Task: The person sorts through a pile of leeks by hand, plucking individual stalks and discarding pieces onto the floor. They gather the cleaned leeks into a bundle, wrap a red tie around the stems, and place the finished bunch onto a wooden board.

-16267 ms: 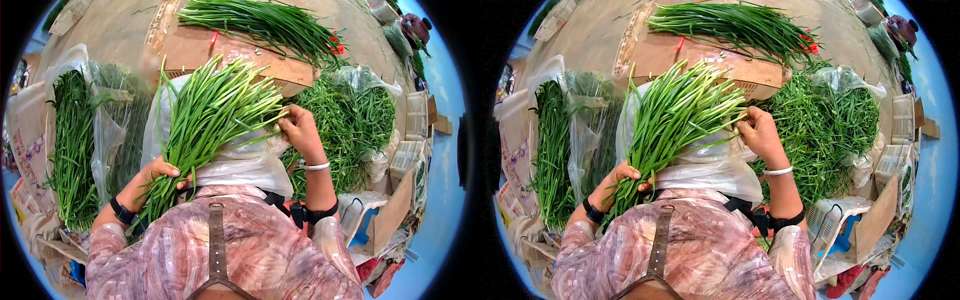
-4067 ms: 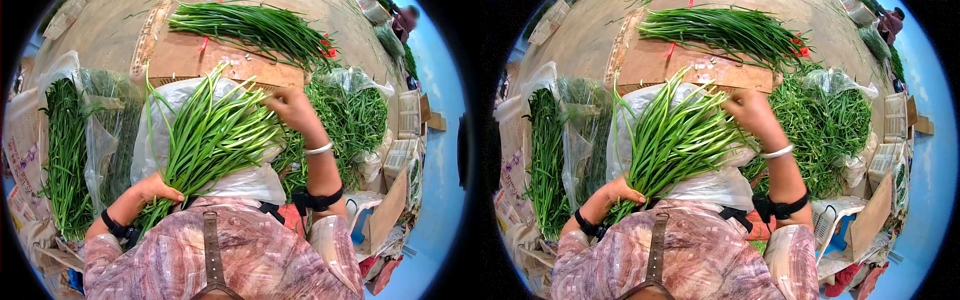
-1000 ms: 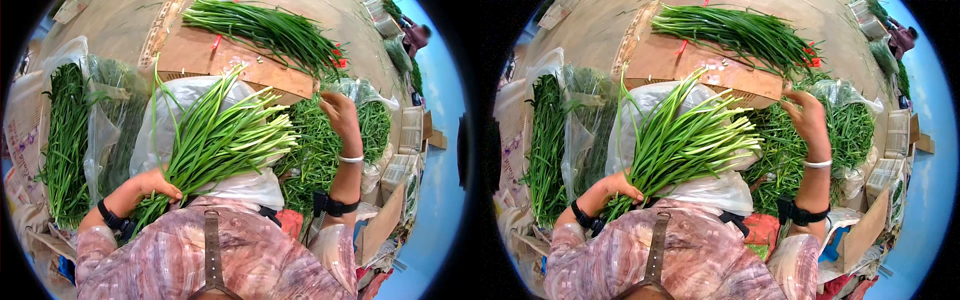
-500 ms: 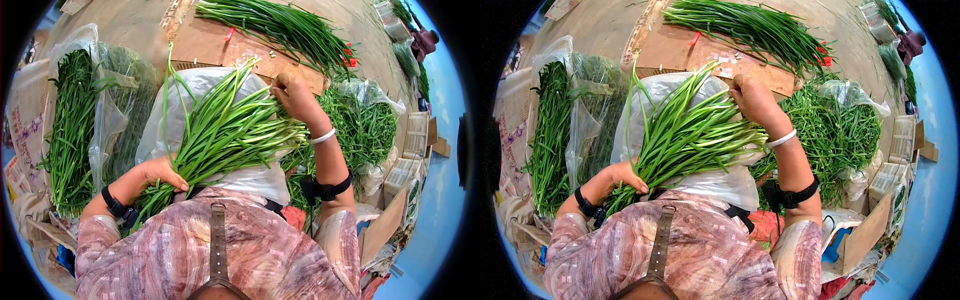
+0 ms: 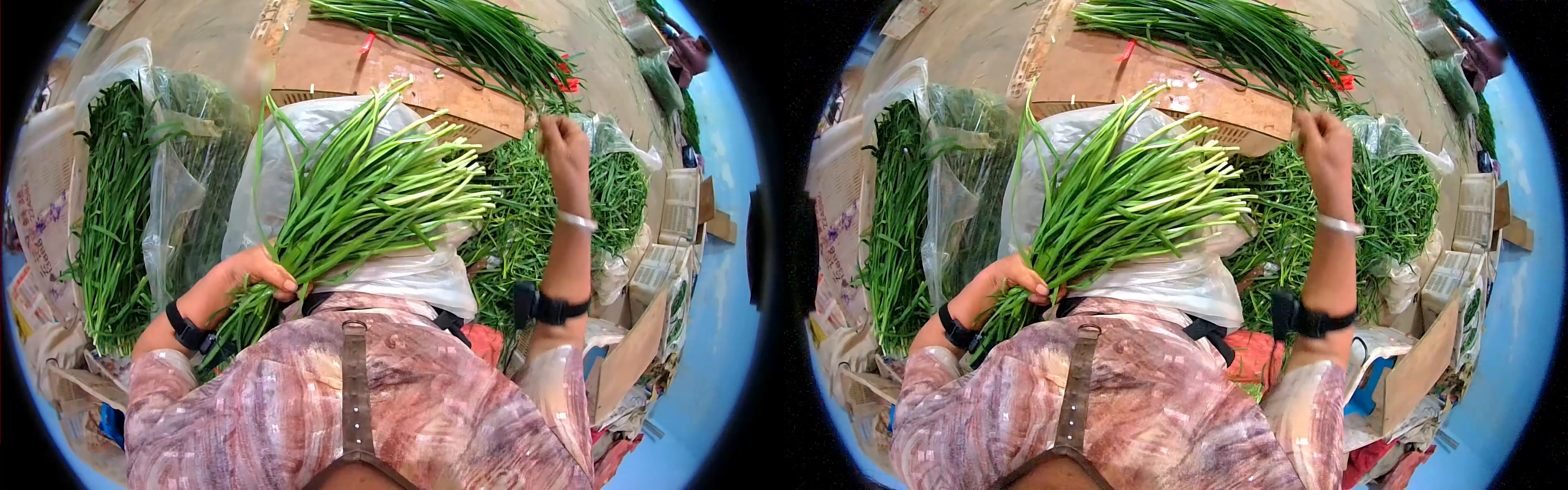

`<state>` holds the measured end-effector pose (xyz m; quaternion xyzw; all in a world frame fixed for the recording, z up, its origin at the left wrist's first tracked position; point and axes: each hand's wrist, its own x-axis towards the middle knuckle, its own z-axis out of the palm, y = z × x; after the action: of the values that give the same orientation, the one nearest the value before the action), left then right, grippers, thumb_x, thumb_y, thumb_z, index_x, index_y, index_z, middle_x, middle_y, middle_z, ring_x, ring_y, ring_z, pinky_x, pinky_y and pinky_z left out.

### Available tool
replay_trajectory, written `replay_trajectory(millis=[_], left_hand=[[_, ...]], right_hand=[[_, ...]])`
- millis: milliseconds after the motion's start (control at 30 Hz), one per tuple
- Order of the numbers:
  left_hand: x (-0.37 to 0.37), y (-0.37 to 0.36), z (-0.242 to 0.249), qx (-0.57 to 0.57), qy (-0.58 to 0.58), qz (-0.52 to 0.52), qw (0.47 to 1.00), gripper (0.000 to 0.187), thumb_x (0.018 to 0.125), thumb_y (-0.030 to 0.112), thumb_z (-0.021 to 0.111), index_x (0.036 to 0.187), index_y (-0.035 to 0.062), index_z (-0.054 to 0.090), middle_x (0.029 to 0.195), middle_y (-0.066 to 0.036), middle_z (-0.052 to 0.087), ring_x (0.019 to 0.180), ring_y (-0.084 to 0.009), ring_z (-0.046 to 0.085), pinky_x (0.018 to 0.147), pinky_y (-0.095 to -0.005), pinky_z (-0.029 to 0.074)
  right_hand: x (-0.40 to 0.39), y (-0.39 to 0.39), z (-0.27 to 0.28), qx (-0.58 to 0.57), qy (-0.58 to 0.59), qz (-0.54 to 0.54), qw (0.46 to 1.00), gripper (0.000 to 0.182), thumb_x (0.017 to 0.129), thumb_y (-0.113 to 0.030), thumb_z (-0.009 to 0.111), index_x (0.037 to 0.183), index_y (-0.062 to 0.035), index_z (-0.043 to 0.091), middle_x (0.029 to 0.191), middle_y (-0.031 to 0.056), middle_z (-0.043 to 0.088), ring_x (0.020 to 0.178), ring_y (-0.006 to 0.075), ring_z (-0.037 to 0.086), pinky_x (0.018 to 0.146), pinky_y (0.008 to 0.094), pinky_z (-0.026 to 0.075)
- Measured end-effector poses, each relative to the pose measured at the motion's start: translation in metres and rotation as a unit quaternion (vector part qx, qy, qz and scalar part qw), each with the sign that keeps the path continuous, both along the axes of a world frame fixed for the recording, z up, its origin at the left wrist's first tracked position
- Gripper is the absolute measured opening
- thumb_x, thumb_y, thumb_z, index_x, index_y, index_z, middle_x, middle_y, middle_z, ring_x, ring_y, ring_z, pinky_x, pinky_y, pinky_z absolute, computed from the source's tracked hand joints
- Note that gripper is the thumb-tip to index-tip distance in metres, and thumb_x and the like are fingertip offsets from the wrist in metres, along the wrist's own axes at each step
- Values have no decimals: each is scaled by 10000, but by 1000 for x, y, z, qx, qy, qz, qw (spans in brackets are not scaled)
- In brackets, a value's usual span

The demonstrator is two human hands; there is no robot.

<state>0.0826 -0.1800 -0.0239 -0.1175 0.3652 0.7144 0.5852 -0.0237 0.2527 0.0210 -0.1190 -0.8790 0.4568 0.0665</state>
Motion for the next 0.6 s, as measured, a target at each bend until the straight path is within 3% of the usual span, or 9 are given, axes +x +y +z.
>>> replay_trajectory(millis=[67, 133, 167, 200, 300, 400, 467, 533, 600], left_hand=[[1, 4, 10, -4, -18, 23, 1000, 517, 660, -30, 641, 1151, -14, 483, 807, -179, 593, 502, -138, 436, 452, -256, 323], [1, -2, -3, 45, -22, 10, 999, 508, 671, -6, 641, 1154, -24, 484, 805, -191, 588, 511, -134, 433, 455, -255, 325], [2, -5, -11, 55, -22, -3, 998, 555, 686, 43, 670, 1177, -41, 426, 842, -232, 582, 493, -120, 431, 445, -275, 326], [2, -3, -7, 55, -20, -7, 998, 555, 686, 43, 670, 1177, -41, 426, 842, -232, 582, 493, -120, 431, 445, -275, 326], [2, 4, 13, 16, -21, -5, 1000, 581, 685, 72, 615, 1202, -104, 419, 917, -262, 580, 515, -118, 428, 567, -295, 392], [4, 9, 22, 23, -16, 20, 999, 607, 688, 77, 618, 1224, -103, 397, 941, -278, 581, 523, -123, 448, 573, -311, 418], [5, 12, 24, 19, -15, 29, 999, 625, 688, 83, 620, 1234, -104, 382, 959, -286, 579, 529, -130, 474, 559, -326, 437], [6, 11, 20, 2, 1, 19, 1000, 627, 682, 84, 629, 1237, -84, 393, 944, -272, 592, 517, -132, 483, 525, -308, 440], [6, 12, 16, 17, 3, 24, 1000, 629, 676, 81, 637, 1239, -70, 400, 932, -265, 600, 511, -132, 486, 515, -289, 437]], right_hand=[[38, -19, 12, -78, -63, 130, 986, 207, 810, -193, 627, 735, -4, 589, 587, -17, 513, 532, 55, 462, 479, 217, 383], [74, -55, 2, -54, -36, 258, 964, 240, 779, -256, 668, 743, -33, 585, 547, 11, 516, 499, 111, 500, 479, 262, 405], [87, -74, 5, 33, -51, 285, 957, 212, 762, -216, 682, 764, -33, 575, 571, 33, 539, 514, 124, 529, 476, 271, 418], [95, -90, 6, 120, -64, 309, 941, 198, 744, -176, 696, 785, -33, 564, 595, 55, 562, 530, 137, 558, 473, 280, 430], [101, -118, -23, 197, -8, 254, 947, 199, 727, -204, 688, 738, -45, 569, 597, 125, 576, 531, 287, 572, 489, 350, 449], [109, -124, -13, 200, -20, 295, 934, 149, 739, -160, 648, 708, -38, 568, 605, 137, 576, 538, 302, 570, 493, 362, 446], [116, -119, 0, 16, 14, 407, 913, 87, 716, -65, 618, 670, -24, 556, 613, 107, 571, 529, 224, 553, 502, 308, 429], [118, -99, 35, -107, -130, 495, 853, 106, 752, -105, 593, 706, -12, 568, 618, 135, 565, 567, 245, 582, 539, 316, 449], [118, -63, 35, -183, -119, 499, 839, 105, 746, -106, 613, 725, -8, 581, 621, 92, 570, 564, 207, 573, 550, 276, 446]])
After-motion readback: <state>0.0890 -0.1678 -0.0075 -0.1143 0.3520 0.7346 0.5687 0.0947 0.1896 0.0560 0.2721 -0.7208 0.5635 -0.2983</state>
